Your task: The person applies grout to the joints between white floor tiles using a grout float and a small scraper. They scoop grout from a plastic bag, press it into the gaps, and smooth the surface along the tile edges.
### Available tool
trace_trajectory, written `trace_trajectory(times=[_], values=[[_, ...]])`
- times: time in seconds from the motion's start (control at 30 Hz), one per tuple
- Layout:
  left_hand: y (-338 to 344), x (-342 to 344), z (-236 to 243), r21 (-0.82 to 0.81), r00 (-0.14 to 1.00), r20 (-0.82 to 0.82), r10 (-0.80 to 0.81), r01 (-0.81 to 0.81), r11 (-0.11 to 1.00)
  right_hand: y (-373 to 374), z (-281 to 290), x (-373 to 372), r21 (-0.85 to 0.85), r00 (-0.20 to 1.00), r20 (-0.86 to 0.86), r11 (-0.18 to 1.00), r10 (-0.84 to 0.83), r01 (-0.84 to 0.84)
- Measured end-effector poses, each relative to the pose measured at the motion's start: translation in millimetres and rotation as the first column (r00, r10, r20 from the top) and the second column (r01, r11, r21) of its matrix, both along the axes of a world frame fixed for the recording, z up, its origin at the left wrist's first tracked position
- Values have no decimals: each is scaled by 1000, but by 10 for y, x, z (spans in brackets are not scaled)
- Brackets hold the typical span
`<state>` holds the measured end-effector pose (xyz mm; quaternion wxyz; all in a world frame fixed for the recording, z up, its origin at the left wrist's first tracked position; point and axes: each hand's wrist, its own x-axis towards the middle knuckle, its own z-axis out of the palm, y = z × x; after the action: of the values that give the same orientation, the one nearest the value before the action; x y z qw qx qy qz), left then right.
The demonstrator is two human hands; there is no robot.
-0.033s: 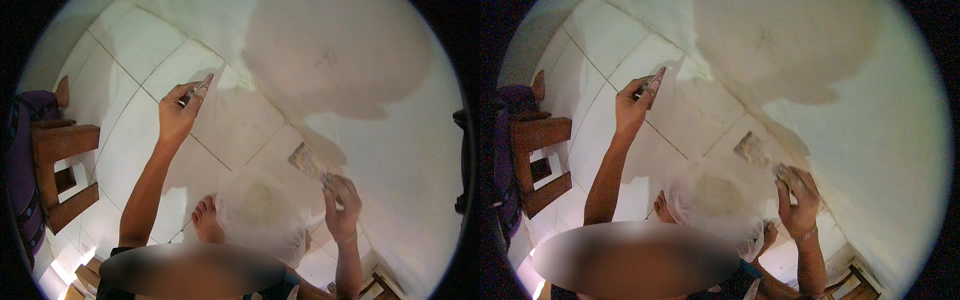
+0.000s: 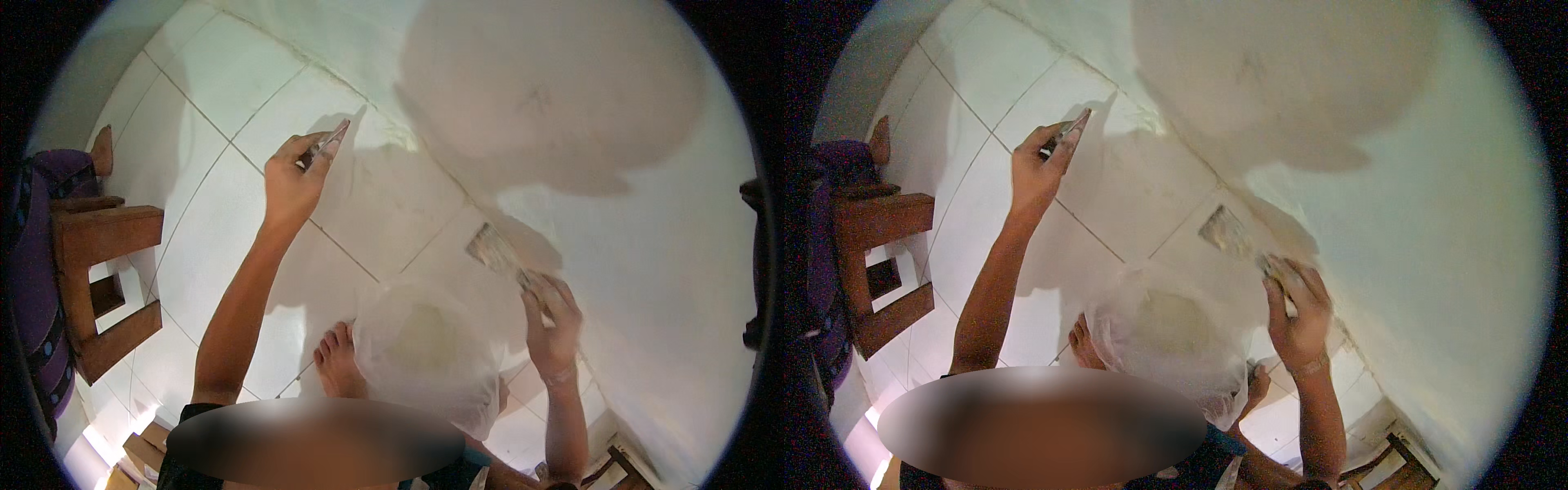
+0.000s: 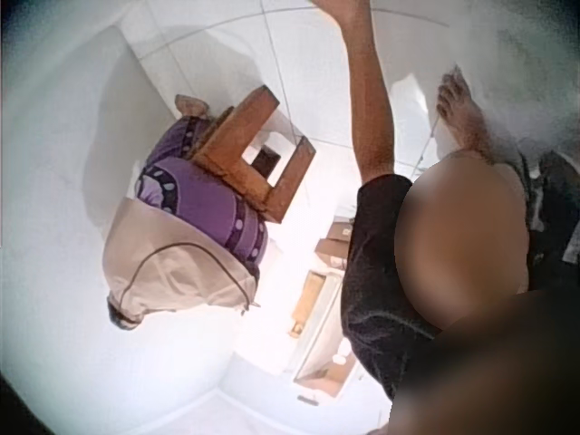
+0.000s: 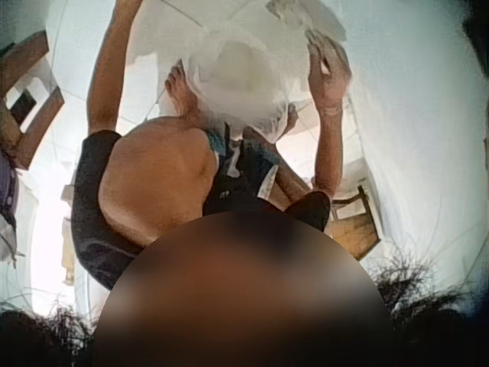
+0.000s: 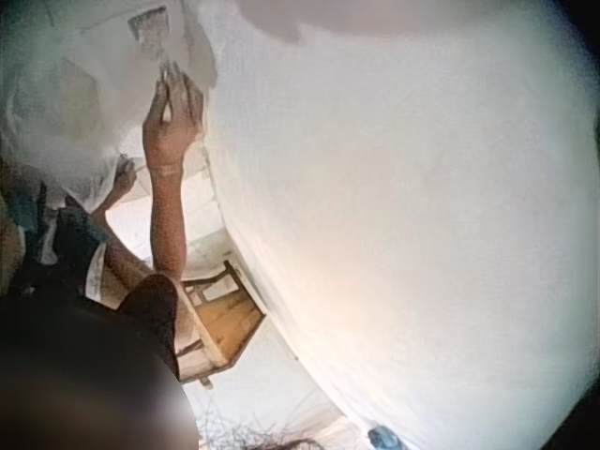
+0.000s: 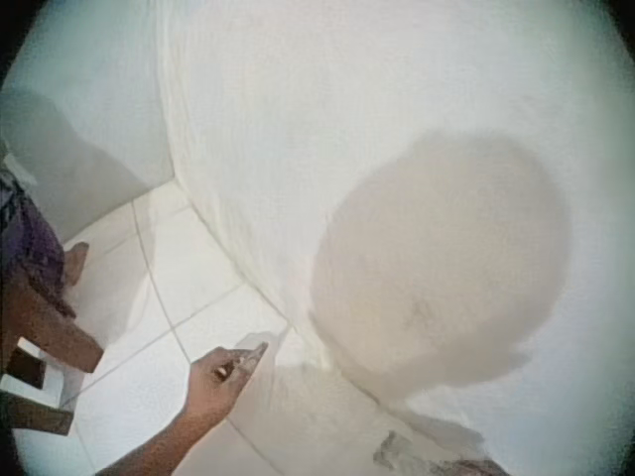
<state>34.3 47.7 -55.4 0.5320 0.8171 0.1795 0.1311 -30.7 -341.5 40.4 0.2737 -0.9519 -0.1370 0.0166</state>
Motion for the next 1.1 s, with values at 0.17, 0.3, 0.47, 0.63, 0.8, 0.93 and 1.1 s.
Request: trace_trajectory(times=[0.17,0.3,0.47,0.63,0.8,0.93,1.1], values=[[247,622,-661,465,995,55,-85,50,884,396,-1229,454,-33,999,34,999,-3,5],[309,767,-924,545,992,90,-89,26,838,648,-1406,526,2,943,-324,997,-73,78],[303,741,-1003,518,992,99,-80,17,855,1126,-1320,729,397,564,-820,811,103,430],[281,732,-993,499,993,105,-59,-1,867,1665,-1366,839,391,410,-904,628,124,673],[278,719,-993,490,988,150,-40,-39,871,1863,-1510,1135,399,404,-909,499,105,769],[296,728,-997,456,990,134,-50,-17,890,1874,-1692,1252,395,372,-919,297,134,869],[288,736,-988,471,983,174,-53,-36,881,1860,-1801,1341,378,372,-923,51,96,924]])
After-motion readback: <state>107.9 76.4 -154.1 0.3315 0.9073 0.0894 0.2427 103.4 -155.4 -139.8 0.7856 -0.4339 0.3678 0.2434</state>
